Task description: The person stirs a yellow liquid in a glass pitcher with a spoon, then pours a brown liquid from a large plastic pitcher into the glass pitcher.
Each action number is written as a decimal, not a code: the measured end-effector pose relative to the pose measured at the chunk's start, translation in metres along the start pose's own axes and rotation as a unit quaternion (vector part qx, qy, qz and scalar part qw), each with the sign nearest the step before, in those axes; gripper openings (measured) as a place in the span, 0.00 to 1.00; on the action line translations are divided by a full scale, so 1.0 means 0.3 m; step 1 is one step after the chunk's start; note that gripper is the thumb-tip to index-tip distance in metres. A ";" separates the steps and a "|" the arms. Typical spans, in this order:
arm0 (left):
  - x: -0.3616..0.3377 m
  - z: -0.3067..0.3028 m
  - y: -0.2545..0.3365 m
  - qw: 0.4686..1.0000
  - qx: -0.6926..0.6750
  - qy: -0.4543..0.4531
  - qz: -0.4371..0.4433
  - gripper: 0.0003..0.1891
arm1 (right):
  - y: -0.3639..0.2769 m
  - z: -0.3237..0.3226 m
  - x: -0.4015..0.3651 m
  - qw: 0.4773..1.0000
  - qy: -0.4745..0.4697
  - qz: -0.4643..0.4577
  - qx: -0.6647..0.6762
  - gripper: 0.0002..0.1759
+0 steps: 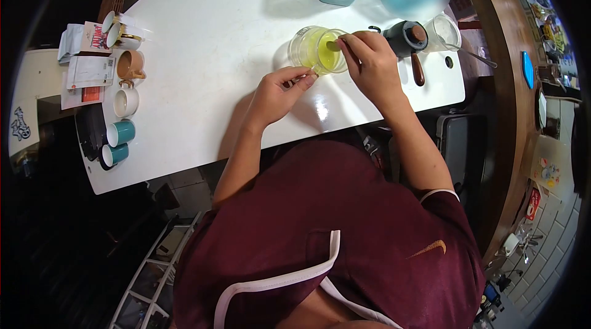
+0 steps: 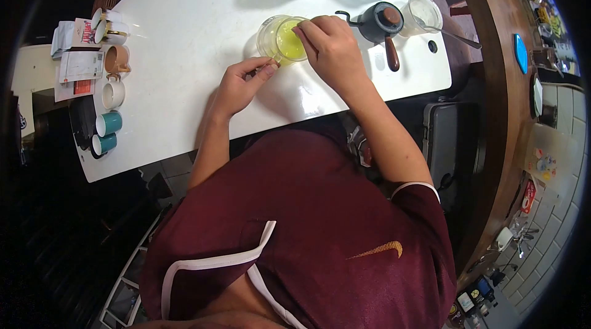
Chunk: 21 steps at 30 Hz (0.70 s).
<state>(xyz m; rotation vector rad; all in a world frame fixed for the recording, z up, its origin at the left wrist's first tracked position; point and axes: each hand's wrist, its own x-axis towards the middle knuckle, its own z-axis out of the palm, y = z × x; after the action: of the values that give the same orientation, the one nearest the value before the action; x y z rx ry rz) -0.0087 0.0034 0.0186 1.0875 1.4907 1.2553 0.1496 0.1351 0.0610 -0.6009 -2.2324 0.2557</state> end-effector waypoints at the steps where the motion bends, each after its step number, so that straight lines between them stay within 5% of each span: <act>1: -0.001 0.000 -0.004 1.000 0.000 0.000 0.000 0.13 | 0.004 -0.001 0.004 0.999 -0.009 -0.035 -0.003 0.05; 8: 0.003 0.006 -0.017 1.000 -0.016 0.008 -0.003 0.14 | 0.011 -0.017 -0.005 0.999 -0.027 -0.038 -0.005 0.05; 11: 0.003 0.008 -0.010 1.000 -0.012 0.005 -0.002 0.14 | -0.022 -0.026 -0.021 0.998 -0.018 0.043 0.042 0.05; 13: 0.002 0.011 -0.007 1.000 -0.005 0.001 0.002 0.13 | -0.049 -0.037 -0.015 0.975 -0.036 0.203 0.076 0.06; 16: -0.001 0.008 -0.005 1.000 0.010 0.006 -0.001 0.13 | -0.044 -0.026 -0.030 0.963 -0.038 0.251 0.086 0.07; 21: 0.000 0.000 0.002 0.999 0.014 -0.029 -0.035 0.14 | -0.047 -0.028 -0.024 0.981 -0.005 0.171 0.094 0.06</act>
<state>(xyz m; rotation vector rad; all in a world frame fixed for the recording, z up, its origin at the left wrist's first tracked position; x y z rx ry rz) -0.0086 0.0035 0.0193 1.0722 1.4938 1.1492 0.1552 0.1191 0.0672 -0.8766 -2.0740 0.6380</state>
